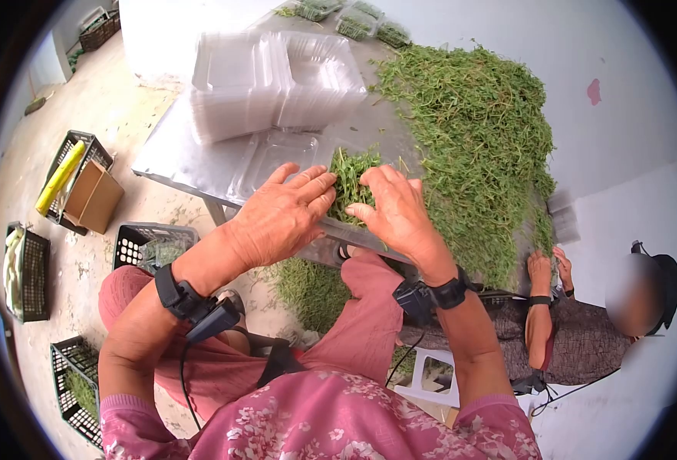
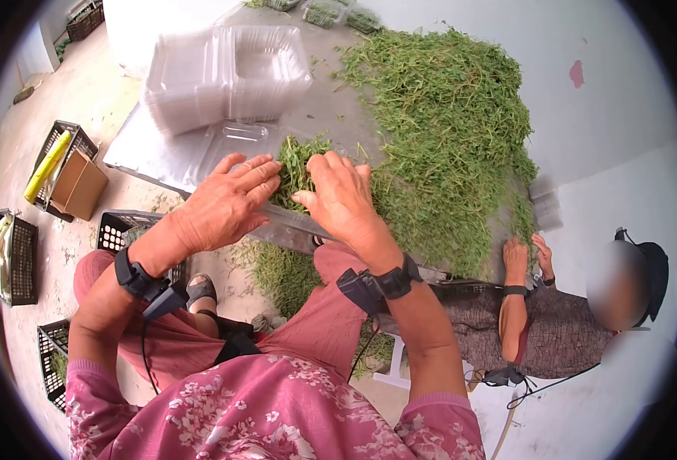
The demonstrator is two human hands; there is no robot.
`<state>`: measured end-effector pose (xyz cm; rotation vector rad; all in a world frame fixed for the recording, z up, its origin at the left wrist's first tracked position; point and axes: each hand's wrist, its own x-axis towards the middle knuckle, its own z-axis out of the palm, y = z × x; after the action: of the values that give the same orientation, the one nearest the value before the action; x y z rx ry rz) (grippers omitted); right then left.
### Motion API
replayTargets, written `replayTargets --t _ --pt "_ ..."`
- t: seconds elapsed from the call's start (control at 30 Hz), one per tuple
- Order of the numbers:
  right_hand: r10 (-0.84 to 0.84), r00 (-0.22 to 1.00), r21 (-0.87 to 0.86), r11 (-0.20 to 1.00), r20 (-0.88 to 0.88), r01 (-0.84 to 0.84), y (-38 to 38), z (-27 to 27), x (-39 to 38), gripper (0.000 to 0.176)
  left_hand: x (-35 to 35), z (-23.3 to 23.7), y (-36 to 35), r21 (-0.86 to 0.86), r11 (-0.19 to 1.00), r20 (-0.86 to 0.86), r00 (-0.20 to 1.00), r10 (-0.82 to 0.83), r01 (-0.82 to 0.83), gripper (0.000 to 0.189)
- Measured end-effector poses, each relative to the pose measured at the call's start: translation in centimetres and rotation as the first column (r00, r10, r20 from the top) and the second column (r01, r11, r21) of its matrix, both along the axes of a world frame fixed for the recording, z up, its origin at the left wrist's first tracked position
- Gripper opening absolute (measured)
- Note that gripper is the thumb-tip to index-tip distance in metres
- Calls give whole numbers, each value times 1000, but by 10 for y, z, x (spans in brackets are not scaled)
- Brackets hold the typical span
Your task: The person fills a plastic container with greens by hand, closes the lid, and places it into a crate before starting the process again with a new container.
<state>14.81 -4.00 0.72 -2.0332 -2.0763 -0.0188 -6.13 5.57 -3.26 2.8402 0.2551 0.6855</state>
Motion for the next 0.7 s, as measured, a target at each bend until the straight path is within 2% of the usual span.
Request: replayTargets --t 0.1,0.2,0.33,0.7 --pt "58 998 64 996 10 -58 1 -6 2 39 1 -2 -1 -5 1000 6 1000 -3 3 62" --pt "5 1000 -8 1000 2 -5 2 -2 -2 37 1 1 -4 5 1000 3 1000 14 -14 63" --pt "71 997 94 993 7 -71 3 -9 2 43 0 -3 -10 51 997 -1 998 58 -58 66" --pt "114 991 171 980 -66 -102 2 -17 10 39 2 -2 -23 78 987 -80 986 148 -141 68"
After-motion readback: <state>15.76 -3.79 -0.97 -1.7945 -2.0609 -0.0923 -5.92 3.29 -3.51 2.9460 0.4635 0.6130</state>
